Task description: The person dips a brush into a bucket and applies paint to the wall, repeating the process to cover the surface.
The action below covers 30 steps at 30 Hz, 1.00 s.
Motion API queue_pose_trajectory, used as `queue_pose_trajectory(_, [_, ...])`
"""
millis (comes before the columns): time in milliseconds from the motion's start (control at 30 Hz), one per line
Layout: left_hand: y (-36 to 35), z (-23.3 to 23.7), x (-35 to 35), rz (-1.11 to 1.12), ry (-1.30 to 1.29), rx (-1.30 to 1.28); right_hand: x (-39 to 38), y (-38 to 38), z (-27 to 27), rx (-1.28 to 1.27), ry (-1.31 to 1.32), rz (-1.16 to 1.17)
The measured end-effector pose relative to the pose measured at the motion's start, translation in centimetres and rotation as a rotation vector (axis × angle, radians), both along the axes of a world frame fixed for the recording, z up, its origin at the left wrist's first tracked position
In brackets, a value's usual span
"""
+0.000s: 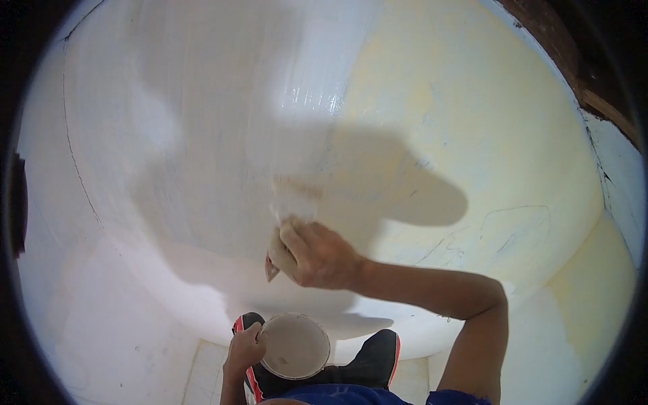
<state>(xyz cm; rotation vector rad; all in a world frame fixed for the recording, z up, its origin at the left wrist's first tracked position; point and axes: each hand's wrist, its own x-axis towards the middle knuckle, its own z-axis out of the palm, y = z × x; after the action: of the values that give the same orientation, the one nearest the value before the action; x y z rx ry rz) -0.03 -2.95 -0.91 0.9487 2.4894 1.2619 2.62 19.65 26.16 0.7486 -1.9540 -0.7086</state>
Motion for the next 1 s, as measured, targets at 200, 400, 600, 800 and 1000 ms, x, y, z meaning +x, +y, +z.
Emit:
queue_pose_trajectory(200, [0.1,0.2,0.4,0.002,-0.014,-0.018,1.0,1.3,8.8,-0.841,-0.281,-0.096])
queue_pose_trajectory(400, [0.2,0.2,-0.2,-0.001,0.014,-0.053,3.0,2.0,27.8,-0.692,0.063,0.079])
queue_pose_trajectory(600, [0.3,0.5,0.0,0.023,0.003,-0.105,3.1,3.5,29.8,-0.229,0.416,-0.022])
queue_pose_trajectory(800, [0.3,0.1,-0.1,0.017,0.004,-0.060,2.5,5.0,8.6,0.043,0.188,-0.041])
queue_pose_trajectory(1000, [0.3,0.5,-0.1,0.012,-0.001,-0.084,4.5,1.3,11.7,-0.695,-0.374,0.006])
